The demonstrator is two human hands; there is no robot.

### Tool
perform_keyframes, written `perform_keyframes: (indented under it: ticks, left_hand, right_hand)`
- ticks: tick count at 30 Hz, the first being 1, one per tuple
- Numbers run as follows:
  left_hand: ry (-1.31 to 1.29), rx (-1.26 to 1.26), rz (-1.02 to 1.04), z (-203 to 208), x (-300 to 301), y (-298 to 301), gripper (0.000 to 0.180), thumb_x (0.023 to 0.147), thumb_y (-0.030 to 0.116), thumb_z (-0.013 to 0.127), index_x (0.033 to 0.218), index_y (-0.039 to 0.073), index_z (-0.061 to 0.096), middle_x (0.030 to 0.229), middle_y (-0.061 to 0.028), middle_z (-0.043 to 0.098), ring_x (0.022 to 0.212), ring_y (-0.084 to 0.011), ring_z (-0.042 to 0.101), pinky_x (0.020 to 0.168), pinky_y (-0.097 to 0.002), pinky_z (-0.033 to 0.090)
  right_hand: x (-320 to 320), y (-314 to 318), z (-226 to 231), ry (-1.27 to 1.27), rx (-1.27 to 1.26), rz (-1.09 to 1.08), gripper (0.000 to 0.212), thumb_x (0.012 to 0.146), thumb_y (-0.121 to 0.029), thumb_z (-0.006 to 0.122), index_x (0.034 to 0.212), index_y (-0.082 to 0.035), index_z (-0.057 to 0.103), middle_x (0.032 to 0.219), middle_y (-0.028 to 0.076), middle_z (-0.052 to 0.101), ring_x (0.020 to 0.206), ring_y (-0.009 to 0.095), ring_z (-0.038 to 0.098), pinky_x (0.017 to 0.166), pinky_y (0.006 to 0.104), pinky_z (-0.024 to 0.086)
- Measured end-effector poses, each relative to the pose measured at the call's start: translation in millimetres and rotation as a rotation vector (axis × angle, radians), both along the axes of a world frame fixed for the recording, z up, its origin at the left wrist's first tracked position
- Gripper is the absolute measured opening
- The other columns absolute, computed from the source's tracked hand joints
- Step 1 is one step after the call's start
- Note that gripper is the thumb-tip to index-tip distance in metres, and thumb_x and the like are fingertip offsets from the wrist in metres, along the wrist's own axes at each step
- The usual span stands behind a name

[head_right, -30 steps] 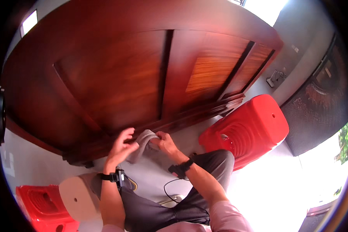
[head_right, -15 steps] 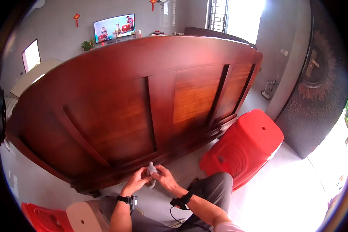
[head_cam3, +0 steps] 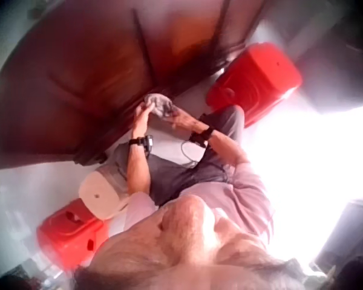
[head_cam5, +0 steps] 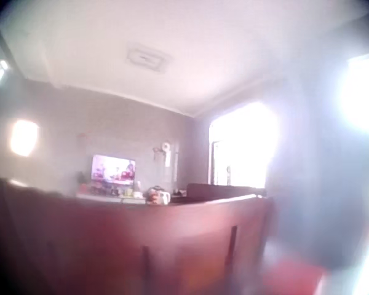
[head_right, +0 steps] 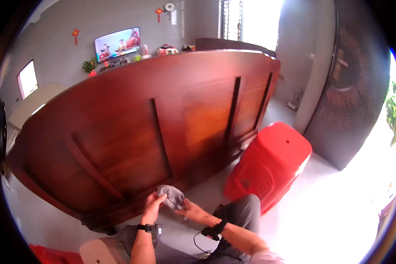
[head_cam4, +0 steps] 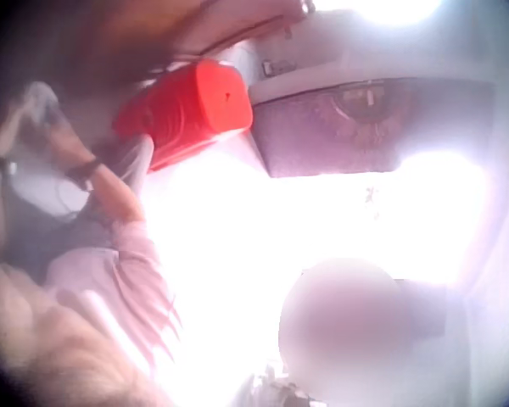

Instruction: The person wipes the headboard and lower wooden frame of a bed with a cloth, moving from top to bottom and around the base while sitting on the floor.

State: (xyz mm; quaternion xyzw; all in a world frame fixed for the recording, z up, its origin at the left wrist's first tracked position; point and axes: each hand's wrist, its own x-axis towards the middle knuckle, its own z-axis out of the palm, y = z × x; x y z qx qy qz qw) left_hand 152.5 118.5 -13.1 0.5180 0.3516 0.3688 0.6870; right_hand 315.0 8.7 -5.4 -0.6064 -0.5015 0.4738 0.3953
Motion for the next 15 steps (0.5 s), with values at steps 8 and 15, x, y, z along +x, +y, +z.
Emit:
perform_keyframes:
  ticks: [8, 15]
  left_hand:
    - [-0.056, 0.001, 0.175, 9.9, -27.9, -4.8, 0.019, 0.081, 0.015, 0.067, 0.094, 0.004, 0.057, 0.094, -0.0032, 0.059, 0.092, -0.0135, 0.053, 0.086, -0.0291, 0.039]
    - [0.116, 0.052, 0.093, 4.4, -6.8, -7.9, 0.035, 0.087, 0.015, 0.062, 0.119, 0.003, 0.055, 0.116, -0.006, 0.057, 0.106, -0.017, 0.052, 0.095, -0.0304, 0.038]
  right_hand:
    - [83.1, -124.9, 75.7, -0.488, 0.362, -0.25, 0.023, 0.081, -0.013, 0.065, 0.103, -0.006, 0.064, 0.093, 0.015, 0.065, 0.088, 0.028, 0.064, 0.075, 0.0364, 0.051]
    - [216.9, -168.7, 126.1, -1.286, 0.471, -0.734, 0.051, 0.079, -0.016, 0.066, 0.126, -0.007, 0.049, 0.131, 0.02, 0.044, 0.123, 0.04, 0.04, 0.103, 0.0473, 0.033]
